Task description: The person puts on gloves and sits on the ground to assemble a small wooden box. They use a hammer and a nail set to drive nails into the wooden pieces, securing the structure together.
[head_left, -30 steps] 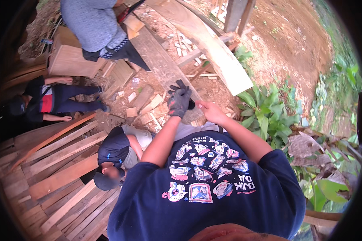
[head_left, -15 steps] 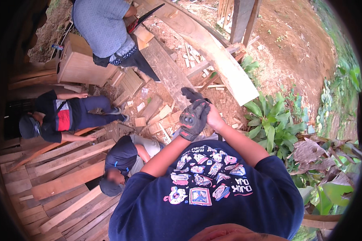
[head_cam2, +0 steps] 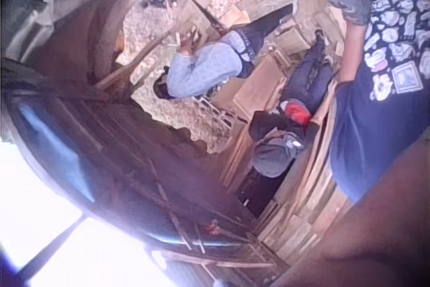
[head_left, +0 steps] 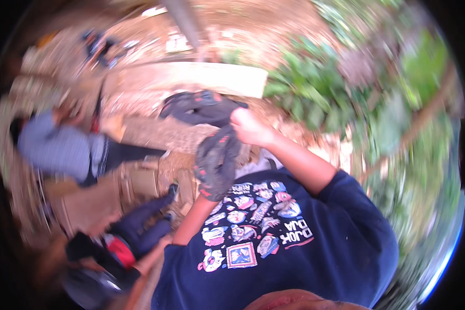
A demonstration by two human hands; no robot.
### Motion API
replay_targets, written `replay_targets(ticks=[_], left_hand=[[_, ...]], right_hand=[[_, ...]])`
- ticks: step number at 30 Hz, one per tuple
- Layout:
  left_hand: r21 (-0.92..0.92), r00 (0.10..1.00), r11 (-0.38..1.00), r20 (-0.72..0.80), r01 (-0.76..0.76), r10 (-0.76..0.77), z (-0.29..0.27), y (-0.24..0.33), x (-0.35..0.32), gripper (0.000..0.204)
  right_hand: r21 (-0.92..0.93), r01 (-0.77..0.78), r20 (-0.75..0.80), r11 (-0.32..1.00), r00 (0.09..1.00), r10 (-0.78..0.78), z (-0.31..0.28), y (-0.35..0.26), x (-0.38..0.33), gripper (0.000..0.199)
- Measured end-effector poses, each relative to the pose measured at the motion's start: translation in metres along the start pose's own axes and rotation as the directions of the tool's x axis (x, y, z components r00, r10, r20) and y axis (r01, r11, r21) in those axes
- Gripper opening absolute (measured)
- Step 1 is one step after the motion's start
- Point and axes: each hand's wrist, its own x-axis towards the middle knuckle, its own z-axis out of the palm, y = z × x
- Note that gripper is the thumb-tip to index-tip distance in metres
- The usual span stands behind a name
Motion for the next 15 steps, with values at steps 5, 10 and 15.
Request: replay_targets(ticks=[5,10,15], left_hand=[[-0.324,0.931,0.91,0.168,-0.257,0.323,-0.01,0.015,-0.018,0.046],[-0.224,0.806,0.88,0.355,-0.419,0.474,0.009,-0.009,-0.065,0.077],[-0.361,0.607,0.769,0.474,-0.527,0.638,0.013,0.032,-0.06,0.071]], right_hand=[[0.551,0.679,-0.779,0.485,0.627,0.007,0.052,-0.019,-0.094,0.041],[0.399,0.434,-0.781,0.807,0.622,0.052,0.1,-0.022,-0.172,0.02],[-0.048,0.395,-0.934,0.917,0.309,-0.182,0.143,-0.011,-0.199,0.022]])
